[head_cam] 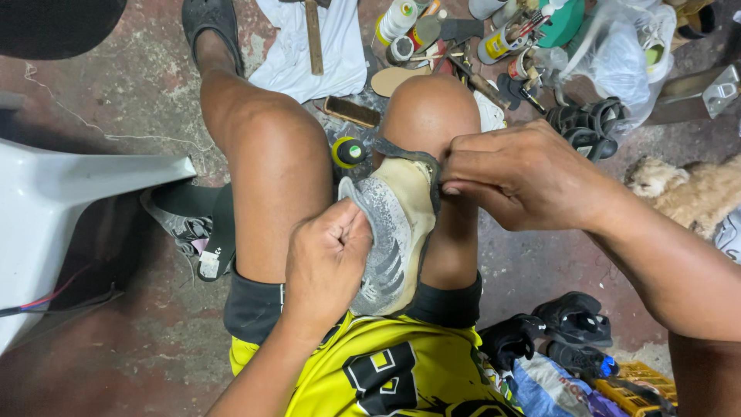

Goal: The person sews the edge of a shoe sole using a needle and thread and applies liquid adhesive to the sole from a white bottle.

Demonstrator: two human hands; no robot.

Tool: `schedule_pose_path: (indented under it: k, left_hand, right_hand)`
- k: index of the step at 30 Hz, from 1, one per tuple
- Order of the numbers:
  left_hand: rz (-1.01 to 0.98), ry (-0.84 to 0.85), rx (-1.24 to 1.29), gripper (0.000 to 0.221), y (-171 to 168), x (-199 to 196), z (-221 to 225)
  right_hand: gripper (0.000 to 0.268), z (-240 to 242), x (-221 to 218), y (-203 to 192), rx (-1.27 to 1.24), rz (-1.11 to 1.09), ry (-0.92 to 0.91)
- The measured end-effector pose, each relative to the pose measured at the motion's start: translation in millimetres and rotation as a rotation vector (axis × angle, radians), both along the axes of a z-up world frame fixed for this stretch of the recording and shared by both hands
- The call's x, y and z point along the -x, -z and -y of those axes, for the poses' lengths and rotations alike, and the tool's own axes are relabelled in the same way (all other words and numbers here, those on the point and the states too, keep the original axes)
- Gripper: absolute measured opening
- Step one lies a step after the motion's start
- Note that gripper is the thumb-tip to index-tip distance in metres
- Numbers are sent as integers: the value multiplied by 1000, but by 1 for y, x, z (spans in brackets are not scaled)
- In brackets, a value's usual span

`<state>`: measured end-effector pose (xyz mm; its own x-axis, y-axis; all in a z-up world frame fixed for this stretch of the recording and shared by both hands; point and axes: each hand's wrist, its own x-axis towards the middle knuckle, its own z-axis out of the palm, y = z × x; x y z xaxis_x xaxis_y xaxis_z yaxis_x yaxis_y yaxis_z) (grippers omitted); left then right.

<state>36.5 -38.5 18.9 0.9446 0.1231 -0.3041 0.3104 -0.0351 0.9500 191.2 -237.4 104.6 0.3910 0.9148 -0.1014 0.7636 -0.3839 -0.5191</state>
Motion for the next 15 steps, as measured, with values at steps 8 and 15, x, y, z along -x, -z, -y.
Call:
schedule_pose_path:
  k: [8,15]
  left_hand:
    - [-46,-59,277,15,22,0,13]
    - [-139,-121,555,21,31,-2,19]
  right_hand:
    - [17,1,-7,5,3,-11,-24]
    - [28,8,-10,12,-1,42,-91]
